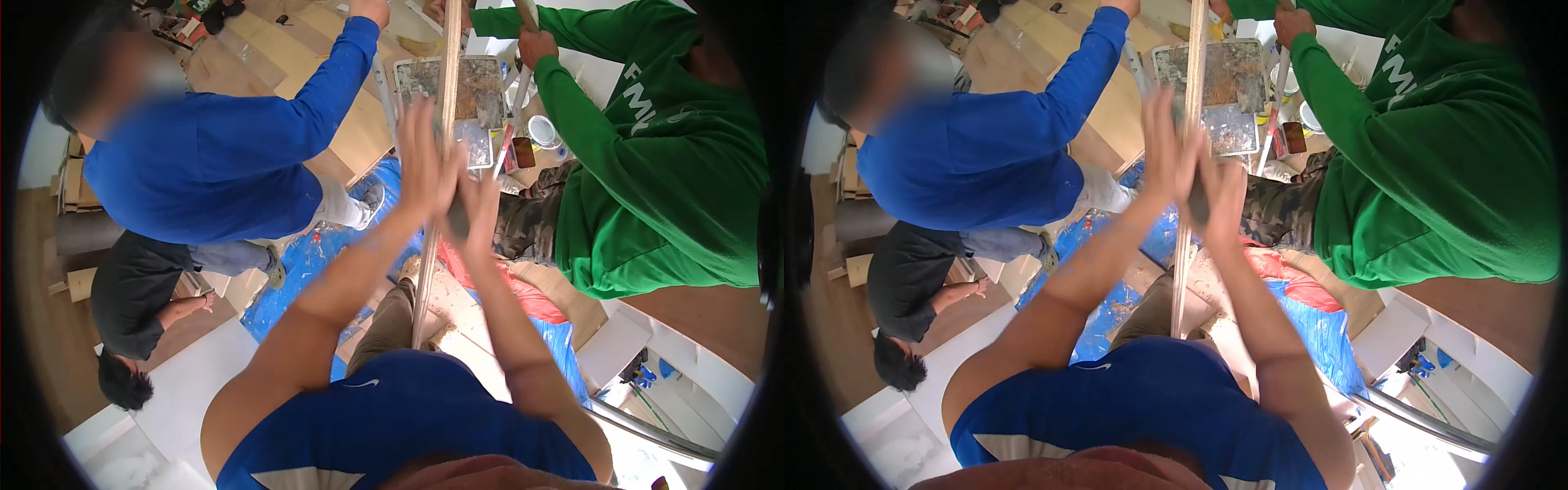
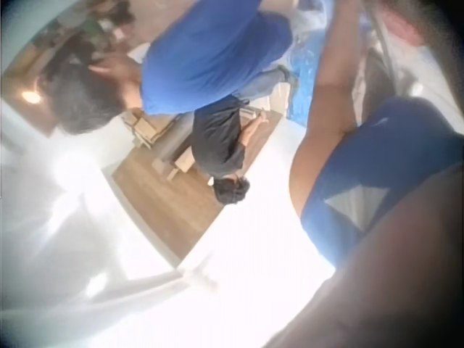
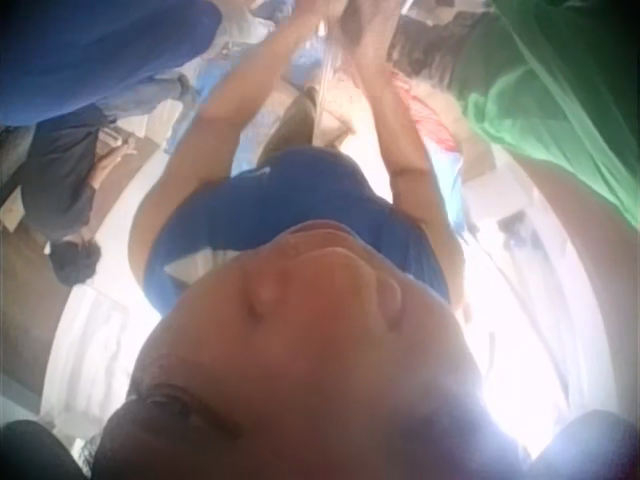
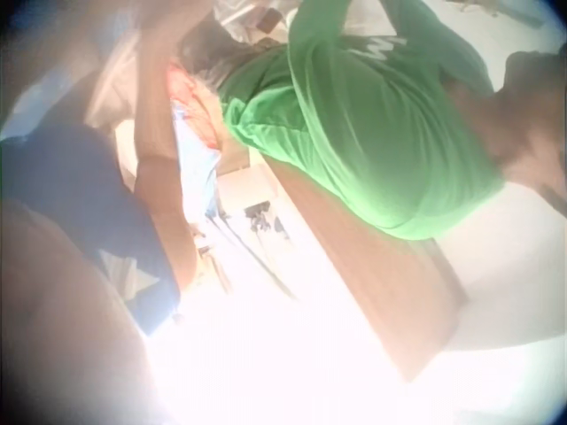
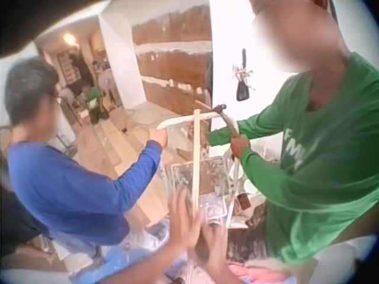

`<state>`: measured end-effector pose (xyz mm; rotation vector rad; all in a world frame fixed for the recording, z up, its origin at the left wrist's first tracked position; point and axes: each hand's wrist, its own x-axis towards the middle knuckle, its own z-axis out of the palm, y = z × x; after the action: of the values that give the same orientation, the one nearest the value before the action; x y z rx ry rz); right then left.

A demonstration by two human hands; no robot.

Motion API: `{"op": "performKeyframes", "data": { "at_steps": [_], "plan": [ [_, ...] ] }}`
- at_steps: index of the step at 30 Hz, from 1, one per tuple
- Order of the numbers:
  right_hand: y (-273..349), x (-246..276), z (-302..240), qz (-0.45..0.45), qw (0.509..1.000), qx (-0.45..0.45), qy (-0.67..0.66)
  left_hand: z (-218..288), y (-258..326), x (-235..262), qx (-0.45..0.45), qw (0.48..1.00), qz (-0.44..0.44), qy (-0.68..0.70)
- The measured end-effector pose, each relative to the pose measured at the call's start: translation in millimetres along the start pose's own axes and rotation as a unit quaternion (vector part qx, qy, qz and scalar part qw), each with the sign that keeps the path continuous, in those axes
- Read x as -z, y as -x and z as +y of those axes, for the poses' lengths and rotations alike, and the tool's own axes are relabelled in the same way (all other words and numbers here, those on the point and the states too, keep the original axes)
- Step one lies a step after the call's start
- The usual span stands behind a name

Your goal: The person uses a hammer and a metal block to tap a wooden plank into place on a white metal frame held by two coworkers. The person then lifts the assembled wooden panel and positions it against a wall.

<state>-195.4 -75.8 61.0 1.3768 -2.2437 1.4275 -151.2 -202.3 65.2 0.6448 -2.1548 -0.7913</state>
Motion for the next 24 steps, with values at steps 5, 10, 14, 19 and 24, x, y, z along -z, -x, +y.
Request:
{"op": "performKeyframes", "data": {
  "at_steps": [5,10,14,19,24],
  "plan": [
    [-215.6,-45.2,24.3,0.087,0.994,0.018,-0.069,-27.8,-256.8,-16.7,-0.116,0.984,0.134,-0.028],
    [-108.9,-23.0,38.0,0.067,0.995,0.078,0.018,1.7,-131.9,-7.8,-0.036,0.996,-0.005,0.079],
    [124.3,16.8,-3.1,-0.042,0.996,-0.040,0.065,25.1,114.2,13.0,0.015,0.999,-0.040,-0.009],
    [205.8,26.8,-10.8,-0.079,0.988,-0.136,-0.014,37.0,191.7,24.3,0.047,0.996,-0.074,-0.016],
    [-53.0,-22.7,25.3,0.058,0.995,0.078,0.001,-30.5,-81.8,-7.8,0.040,0.989,-0.140,0.018]
  ]
}}
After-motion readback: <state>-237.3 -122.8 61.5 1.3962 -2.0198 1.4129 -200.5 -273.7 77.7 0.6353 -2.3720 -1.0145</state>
